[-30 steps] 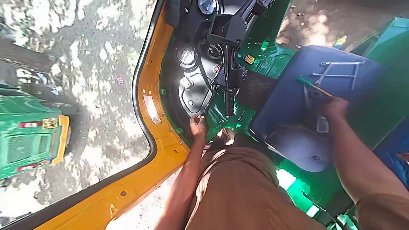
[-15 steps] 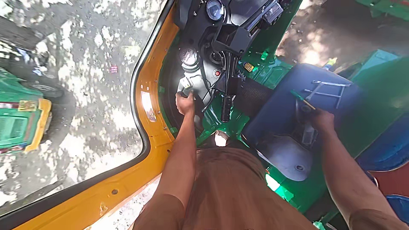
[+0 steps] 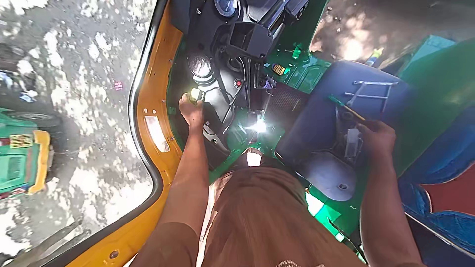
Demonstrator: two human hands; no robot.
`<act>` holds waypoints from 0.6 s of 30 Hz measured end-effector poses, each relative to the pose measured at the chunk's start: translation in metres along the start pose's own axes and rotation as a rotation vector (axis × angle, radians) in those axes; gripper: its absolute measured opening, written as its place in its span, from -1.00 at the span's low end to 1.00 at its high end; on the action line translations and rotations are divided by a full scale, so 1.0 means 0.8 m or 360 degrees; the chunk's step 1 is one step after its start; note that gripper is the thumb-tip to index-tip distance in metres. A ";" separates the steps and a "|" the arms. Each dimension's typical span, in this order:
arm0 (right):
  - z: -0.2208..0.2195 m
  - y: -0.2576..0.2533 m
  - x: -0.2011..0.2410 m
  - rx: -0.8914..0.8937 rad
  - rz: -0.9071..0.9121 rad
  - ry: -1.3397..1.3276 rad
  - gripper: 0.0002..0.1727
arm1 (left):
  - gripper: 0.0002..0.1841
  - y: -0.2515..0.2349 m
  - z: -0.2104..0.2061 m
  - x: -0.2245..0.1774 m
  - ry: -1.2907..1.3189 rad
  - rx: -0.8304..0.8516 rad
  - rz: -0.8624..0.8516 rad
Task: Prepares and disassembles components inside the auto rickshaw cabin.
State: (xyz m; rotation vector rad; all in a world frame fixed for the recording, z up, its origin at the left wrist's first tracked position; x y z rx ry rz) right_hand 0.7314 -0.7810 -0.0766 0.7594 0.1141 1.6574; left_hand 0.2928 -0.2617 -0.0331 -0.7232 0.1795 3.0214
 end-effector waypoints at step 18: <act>0.023 0.012 -0.172 -0.0313 -0.0343 -0.0304 -0.73 | -0.15 0.019 -0.004 -0.013 -0.0257 -0.0070 -0.0196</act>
Point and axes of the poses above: each hand's wrist, its own y-axis away from the middle knuckle, its own z-axis out of the back of the hand, x = y × z, the point moved 5 cm from there along -y, towards the middle knuckle, and after that the axes turned 10 degrees about y, right-handed, at the moved point
